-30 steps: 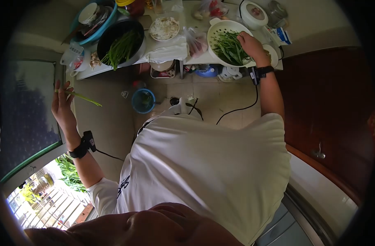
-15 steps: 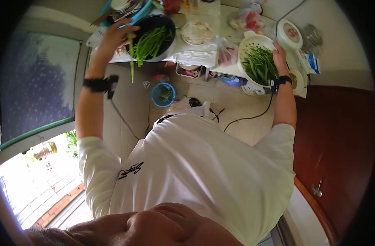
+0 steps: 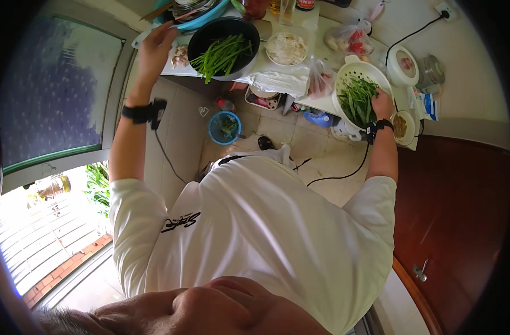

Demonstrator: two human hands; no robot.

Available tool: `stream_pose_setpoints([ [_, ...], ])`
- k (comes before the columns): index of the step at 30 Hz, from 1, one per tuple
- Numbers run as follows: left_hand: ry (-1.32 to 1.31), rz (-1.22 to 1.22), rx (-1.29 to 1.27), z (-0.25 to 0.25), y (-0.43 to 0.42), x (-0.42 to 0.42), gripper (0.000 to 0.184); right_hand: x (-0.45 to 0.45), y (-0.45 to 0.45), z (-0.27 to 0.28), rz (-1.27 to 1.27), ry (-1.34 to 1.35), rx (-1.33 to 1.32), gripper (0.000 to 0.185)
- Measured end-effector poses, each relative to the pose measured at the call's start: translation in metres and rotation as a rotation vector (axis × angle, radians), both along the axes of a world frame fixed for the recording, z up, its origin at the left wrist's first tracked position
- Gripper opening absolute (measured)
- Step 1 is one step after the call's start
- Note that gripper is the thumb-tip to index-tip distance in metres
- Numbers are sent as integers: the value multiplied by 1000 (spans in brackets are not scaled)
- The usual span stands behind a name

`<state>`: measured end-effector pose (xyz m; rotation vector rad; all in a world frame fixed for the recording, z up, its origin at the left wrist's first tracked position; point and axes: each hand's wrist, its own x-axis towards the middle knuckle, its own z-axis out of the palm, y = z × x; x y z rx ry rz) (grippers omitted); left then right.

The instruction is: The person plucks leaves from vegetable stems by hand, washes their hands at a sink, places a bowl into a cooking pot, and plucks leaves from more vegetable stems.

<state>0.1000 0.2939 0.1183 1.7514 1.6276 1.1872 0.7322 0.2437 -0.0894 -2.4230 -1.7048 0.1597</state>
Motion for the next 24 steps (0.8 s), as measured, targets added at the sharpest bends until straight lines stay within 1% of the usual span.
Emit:
stream_pose_setpoints([
  [2, 4, 7, 52, 8, -29, -17, 37, 15, 4, -9, 28, -5, 22, 32],
  [4, 18, 42, 104, 13, -63, -36, 35, 18, 10, -10, 1, -78, 236, 34],
  [6, 13, 173, 54, 15, -101, -59, 32, 10, 11, 1, -65, -37, 376, 34],
  [7, -89, 217, 39, 7, -121, -77, 31, 7, 8, -2, -27, -14, 541, 33],
  [8, -66, 298, 35, 0, -145, -97, 31, 15, 12, -7, 101, 22, 591, 32],
  [9, -93, 398, 33, -4, -170, -118, 30, -11, 4, 10, 47, 19, 576, 29],
  [10, -118, 500, 39, -9, -196, -143, 30, -13, 2, 1, 112, 55, 694, 26],
  [11, -207, 559, 85, -21, -224, -176, 29, -46, -10, 17, 86, 64, 717, 25],
  [12, -122, 718, 58, -17, -256, -201, 27, -73, -21, 21, 77, 327, 776, 24],
  [14, -57, 890, 148, -23, -325, -270, 27, -141, -44, 31, 160, 564, 863, 22],
  [15, -68, 985, 150, -15, -356, -293, 27, -167, -55, 29, 217, 563, 814, 22],
  [16, 28, 1081, 62, -18, -391, -328, 28, -192, -69, 25, 269, 550, 773, 22],
  [17, 145, 1150, -36, -13, -423, -348, 28, -226, -86, 26, 316, 591, 705, 23],
  [18, 261, 1209, -136, -11, -447, -363, 29, -252, -95, 11, 371, 649, 645, 24],
  [19, 362, 1219, -267, -14, -465, -375, 28, -275, -106, 0, 458, 695, 524, 26],
  [20, 461, 1223, -397, -17, -479, -385, 28, -291, -114, -19, 447, 674, 372, 27],
  [21, 536, 1186, -540, -14, -480, -379, 27, -317, -122, -26, 513, 717, 314, 27],
  [23, 702, 921, -402, -46, -486, -395, 25, -362, -134, -32, 625, 684, 247, 24],
  [24, 780, 794, -403, -53, -480, -394, 23, -379, -139, -39, 673, 704, 212, 23],
])
